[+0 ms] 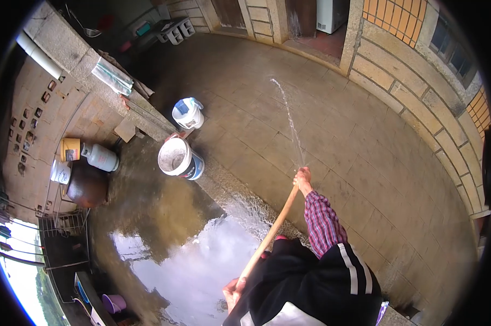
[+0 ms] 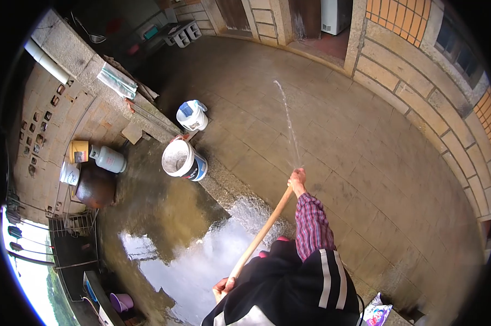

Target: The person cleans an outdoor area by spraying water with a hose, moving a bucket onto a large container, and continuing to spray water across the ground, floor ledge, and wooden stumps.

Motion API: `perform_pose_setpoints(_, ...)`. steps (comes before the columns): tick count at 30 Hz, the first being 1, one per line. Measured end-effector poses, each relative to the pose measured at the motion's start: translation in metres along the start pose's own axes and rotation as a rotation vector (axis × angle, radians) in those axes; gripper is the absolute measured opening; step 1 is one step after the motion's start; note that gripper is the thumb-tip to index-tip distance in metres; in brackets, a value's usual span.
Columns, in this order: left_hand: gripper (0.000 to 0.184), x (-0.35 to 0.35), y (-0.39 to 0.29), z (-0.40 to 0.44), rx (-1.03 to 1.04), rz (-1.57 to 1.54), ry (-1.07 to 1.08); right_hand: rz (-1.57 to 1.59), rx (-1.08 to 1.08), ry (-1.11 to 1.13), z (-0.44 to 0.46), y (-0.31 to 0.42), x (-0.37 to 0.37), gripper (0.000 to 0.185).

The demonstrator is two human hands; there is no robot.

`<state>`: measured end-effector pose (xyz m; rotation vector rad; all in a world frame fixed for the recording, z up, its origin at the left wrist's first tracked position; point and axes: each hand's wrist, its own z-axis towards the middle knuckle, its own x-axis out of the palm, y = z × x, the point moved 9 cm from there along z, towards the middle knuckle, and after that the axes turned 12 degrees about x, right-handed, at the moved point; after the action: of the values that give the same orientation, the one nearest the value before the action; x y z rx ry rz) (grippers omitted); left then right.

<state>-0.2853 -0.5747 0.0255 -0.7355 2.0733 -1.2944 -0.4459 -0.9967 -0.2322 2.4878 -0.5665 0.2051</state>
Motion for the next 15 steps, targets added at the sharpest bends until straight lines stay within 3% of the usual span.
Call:
perform_pose_setpoints(3, 0.020, -0.010, 0.005, 0.004, -0.044, 0.021, -0.021, -0.073, 0.009, -0.048, 0.016, -0.012, -0.023, 0.002)
perform_pose_setpoints(5, 0.035, -0.009, 0.006, 0.010, -0.059, 0.046, 0.089, -0.127, 0.057, -0.175, 0.013, -0.015, -0.043, 0.004)
perform_pose_setpoints(8, 0.036, -0.014, 0.008, 0.015, -0.097, 0.070, 0.148, -0.052, 0.055, -0.137, 0.008, -0.017, -0.052, 0.005)
perform_pose_setpoints(9, 0.036, -0.016, 0.003, 0.015, -0.095, 0.072, 0.152, 0.185, 0.248, 0.034, 0.022, -0.035, -0.050, 0.009)
perform_pose_setpoints(10, 0.036, -0.015, -0.007, 0.015, -0.085, 0.044, 0.160, 0.193, 0.244, 0.031, 0.012, -0.038, -0.045, 0.009)
perform_pose_setpoints(12, 0.036, -0.026, 0.003, 0.020, -0.070, 0.029, 0.200, 0.004, 0.019, -0.092, -0.008, -0.026, -0.038, 0.017)
perform_pose_setpoints(15, 0.036, -0.064, 0.038, 0.038, -0.015, 0.052, 0.213, 0.099, 0.068, -0.001, -0.002, -0.058, -0.020, 0.015)
